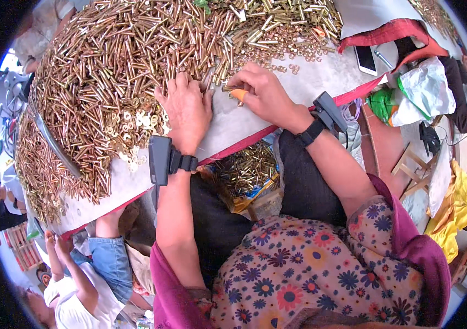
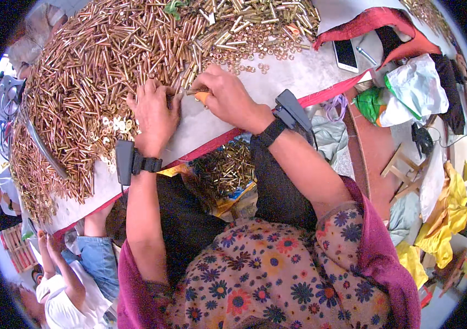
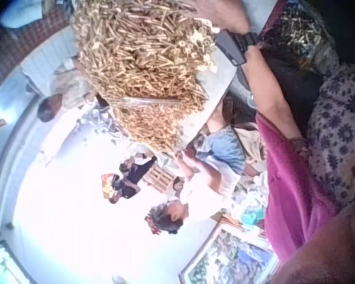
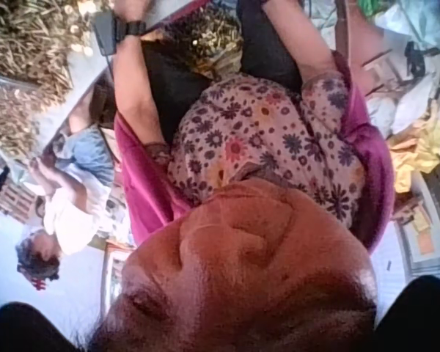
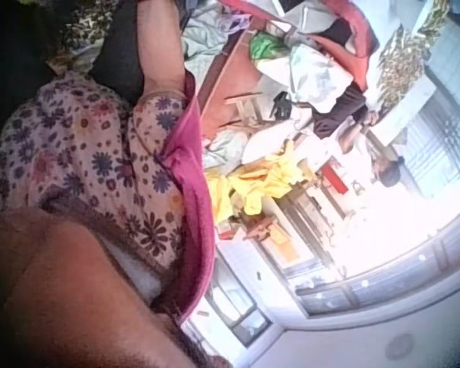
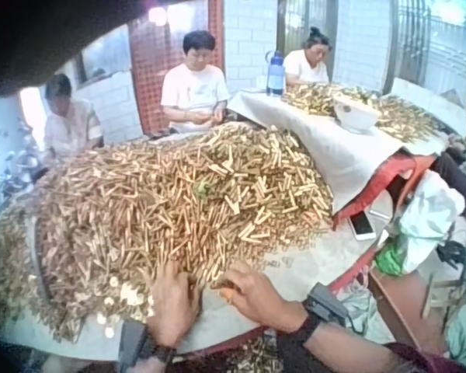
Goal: Assembling small metal components by hand using a small hand tool at a crowded workshop table.
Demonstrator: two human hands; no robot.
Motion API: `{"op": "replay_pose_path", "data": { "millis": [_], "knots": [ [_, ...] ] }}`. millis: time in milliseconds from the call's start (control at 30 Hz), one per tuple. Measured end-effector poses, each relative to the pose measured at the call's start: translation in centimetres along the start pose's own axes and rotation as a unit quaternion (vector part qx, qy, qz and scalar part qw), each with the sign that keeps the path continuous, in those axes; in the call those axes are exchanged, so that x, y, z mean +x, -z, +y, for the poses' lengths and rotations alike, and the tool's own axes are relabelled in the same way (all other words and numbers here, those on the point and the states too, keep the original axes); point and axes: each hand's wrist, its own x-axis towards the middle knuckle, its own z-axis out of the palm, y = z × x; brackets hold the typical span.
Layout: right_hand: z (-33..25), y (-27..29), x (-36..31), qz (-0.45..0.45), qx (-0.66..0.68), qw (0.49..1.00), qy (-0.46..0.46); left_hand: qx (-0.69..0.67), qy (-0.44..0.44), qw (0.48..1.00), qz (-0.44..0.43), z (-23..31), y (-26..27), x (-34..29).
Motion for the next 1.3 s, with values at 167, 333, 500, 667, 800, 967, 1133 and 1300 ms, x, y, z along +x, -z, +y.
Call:
{"op": "replay_pose_path", "data": {
  "millis": [167,333,500,667,800,967,1133,1300],
  "knots": [
    [-0.2,0.2,0.0,0.001,-0.017,1.0,0.009,-0.092,0.004,0.991,0.093,-0.4,0.7,-1.0],
    [-1.0,0.2,0.0,0.004,0.048,0.999,-0.025,-0.414,0.137,0.897,0.074,0.9,1.2,-2.7],
    [-1.7,0.1,0.3,0.004,0.057,0.998,-0.012,-0.532,0.182,0.827,0.01,2.4,0.3,-3.5],
    [-2.0,-0.2,0.3,-0.019,0.083,0.996,-0.032,-0.6,0.219,0.769,-0.02,2.2,0.1,-3.4],
    [-2.3,-0.2,0.3,-0.017,0.084,0.996,-0.029,-0.678,0.275,0.682,0.024,0.8,1.6,-3.2],
    [-2.2,-0.6,0.3,-0.046,0.105,0.993,-0.023,-0.68,0.258,0.686,0.017,0.6,1.4,-3.8],
    [-1.9,-0.9,0.2,-0.052,0.089,0.994,-0.018,-0.668,0.246,0.702,0.008,0.6,1.2,-3.9],
    [-1.6,-0.8,0.0,-0.057,0.038,0.997,0.041,-0.633,0.235,0.738,0.019,0.8,0.9,-3.8]
  ]
}}
